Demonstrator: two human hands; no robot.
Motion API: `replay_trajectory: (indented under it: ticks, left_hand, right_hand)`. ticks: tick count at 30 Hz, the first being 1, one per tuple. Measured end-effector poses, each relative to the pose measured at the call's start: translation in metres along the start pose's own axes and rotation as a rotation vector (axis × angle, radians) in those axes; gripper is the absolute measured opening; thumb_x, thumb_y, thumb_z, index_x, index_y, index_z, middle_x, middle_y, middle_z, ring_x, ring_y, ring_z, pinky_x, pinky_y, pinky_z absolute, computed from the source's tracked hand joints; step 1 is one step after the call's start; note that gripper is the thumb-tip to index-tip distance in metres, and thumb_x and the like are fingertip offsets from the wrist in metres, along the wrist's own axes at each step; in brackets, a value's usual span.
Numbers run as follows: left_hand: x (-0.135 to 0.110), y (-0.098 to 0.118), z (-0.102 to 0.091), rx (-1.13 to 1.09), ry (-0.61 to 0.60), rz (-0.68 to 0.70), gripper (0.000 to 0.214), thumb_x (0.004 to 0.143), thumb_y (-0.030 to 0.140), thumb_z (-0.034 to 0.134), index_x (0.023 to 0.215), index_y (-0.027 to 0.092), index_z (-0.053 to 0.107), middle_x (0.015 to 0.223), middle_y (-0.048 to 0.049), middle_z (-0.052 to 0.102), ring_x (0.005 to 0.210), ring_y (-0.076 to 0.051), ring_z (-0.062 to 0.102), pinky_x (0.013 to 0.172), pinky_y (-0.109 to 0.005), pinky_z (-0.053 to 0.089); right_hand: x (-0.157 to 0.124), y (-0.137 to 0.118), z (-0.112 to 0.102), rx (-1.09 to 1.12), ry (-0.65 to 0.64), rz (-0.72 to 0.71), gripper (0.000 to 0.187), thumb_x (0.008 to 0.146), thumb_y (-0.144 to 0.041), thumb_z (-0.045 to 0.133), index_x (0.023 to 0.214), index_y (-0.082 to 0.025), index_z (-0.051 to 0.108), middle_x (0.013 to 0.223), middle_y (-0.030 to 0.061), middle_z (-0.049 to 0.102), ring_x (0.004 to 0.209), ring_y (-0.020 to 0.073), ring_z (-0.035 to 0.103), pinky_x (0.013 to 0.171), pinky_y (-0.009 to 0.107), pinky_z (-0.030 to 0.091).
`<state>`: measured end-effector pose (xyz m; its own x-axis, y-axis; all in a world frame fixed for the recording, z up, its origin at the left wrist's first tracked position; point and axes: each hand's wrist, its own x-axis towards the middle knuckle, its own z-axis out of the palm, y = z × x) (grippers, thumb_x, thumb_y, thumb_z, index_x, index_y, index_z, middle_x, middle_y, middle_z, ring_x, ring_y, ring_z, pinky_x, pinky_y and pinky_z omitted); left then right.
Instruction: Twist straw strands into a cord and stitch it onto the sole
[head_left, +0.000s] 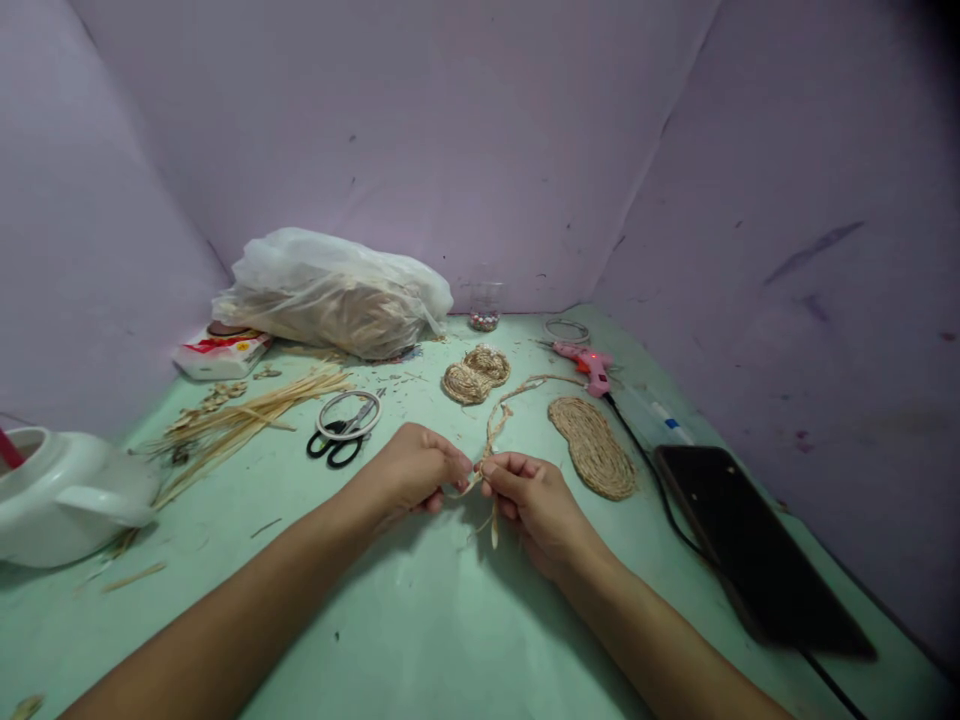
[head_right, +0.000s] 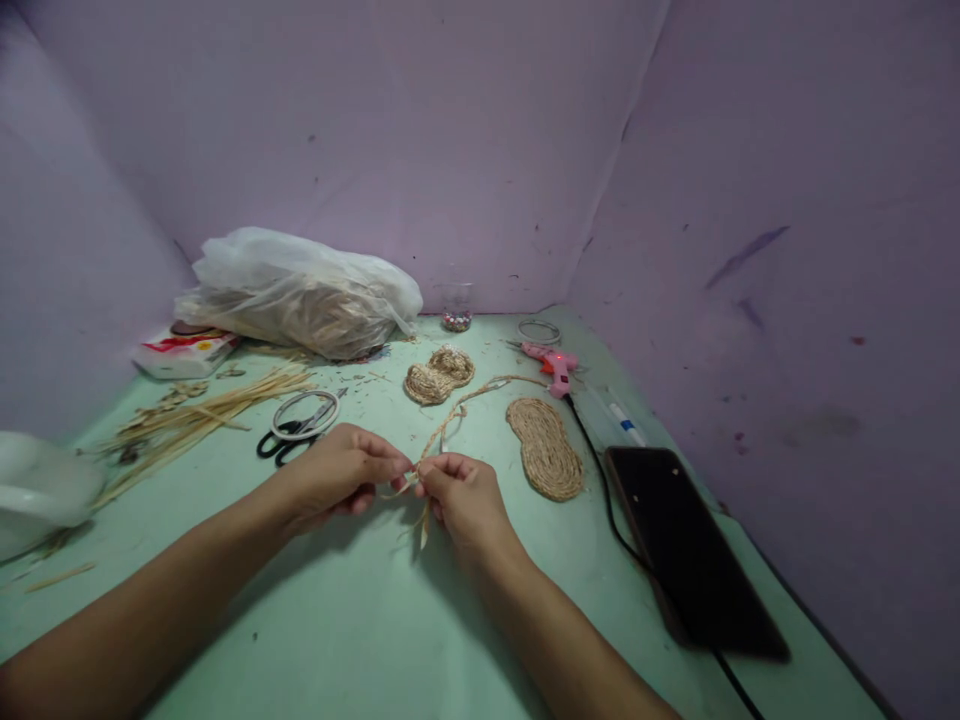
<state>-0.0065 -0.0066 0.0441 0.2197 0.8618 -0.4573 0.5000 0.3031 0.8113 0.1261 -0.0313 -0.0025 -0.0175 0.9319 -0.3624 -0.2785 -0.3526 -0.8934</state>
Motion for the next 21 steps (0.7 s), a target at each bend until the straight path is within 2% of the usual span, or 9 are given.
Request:
replay_trajectory:
  ticks: [2,4,9,12,15,18,21]
  left_hand:
    - [0.008,-0.007,0.001,-0.158,-0.171,-0.064,0.019,0.060,0.028,0.056,0.062,0.010,0.061,0.048,0.0007,0.050,0.032,-0.004,0.032,0.033,-0.020,0.014]
    - [0.014,-0.014,0.003,-0.263,-0.232,-0.073,0.019,0.056,0.028,0.059,0.061,0.009,0.061,0.048,0.0010,0.049,0.032,-0.003,0.030,0.033,-0.019,0.010]
    - [0.021,-0.020,0.005,-0.388,-0.224,-0.123,0.007,0.049,0.017,0.056,0.048,0.010,0.053,0.038,0.0049,0.038,0.031,-0.001,0.024,0.034,-0.019,0.007]
    - [0.022,-0.019,0.004,-0.380,-0.179,-0.073,0.004,0.047,0.013,0.051,0.044,0.011,0.050,0.036,0.0059,0.034,0.032,-0.002,0.023,0.033,-0.019,0.008]
    - [0.020,-0.015,0.002,-0.258,-0.119,-0.037,0.004,0.048,0.013,0.053,0.050,0.011,0.055,0.036,0.0047,0.039,0.030,-0.003,0.028,0.032,-0.018,0.011]
    - [0.016,-0.011,-0.001,-0.208,-0.055,-0.081,0.017,0.051,0.017,0.058,0.066,0.012,0.061,0.039,0.0046,0.046,0.029,-0.004,0.031,0.030,-0.018,0.012]
    - [0.014,-0.009,-0.003,-0.222,-0.139,-0.084,0.018,0.054,0.023,0.060,0.066,0.010,0.063,0.049,-0.0001,0.056,0.029,-0.002,0.030,0.030,-0.018,0.011]
  right_hand:
    - [0.000,0.000,0.000,0.001,-0.024,-0.019,0.015,0.059,-0.022,0.063,0.053,-0.012,0.054,0.044,-0.0019,0.053,0.034,0.0011,0.029,0.035,0.017,0.017]
    - [0.001,0.000,0.000,-0.008,-0.023,-0.037,0.014,0.059,-0.022,0.064,0.053,-0.012,0.055,0.044,-0.0026,0.052,0.034,0.0012,0.029,0.035,0.017,0.018]
    - [0.002,0.001,-0.002,-0.082,-0.007,-0.062,0.012,0.059,-0.022,0.064,0.058,-0.011,0.060,0.043,-0.0030,0.052,0.033,0.0013,0.029,0.035,0.017,0.017]
    - [0.002,0.002,-0.002,-0.136,-0.003,-0.077,0.012,0.059,-0.022,0.062,0.058,-0.010,0.060,0.043,-0.0027,0.052,0.033,0.0016,0.030,0.034,0.018,0.018]
    - [0.002,0.002,-0.001,-0.173,0.011,-0.078,0.011,0.060,-0.021,0.061,0.057,-0.011,0.059,0.043,-0.0029,0.051,0.033,0.0019,0.031,0.035,0.017,0.019]
    - [0.002,0.001,0.000,-0.184,0.027,-0.076,0.010,0.061,-0.021,0.060,0.058,-0.011,0.059,0.042,-0.0036,0.051,0.033,0.0021,0.031,0.034,0.018,0.018]
    - [0.001,0.001,0.001,-0.189,-0.011,-0.099,0.011,0.062,-0.020,0.059,0.055,-0.012,0.058,0.044,-0.0025,0.052,0.034,0.0023,0.032,0.035,0.018,0.019]
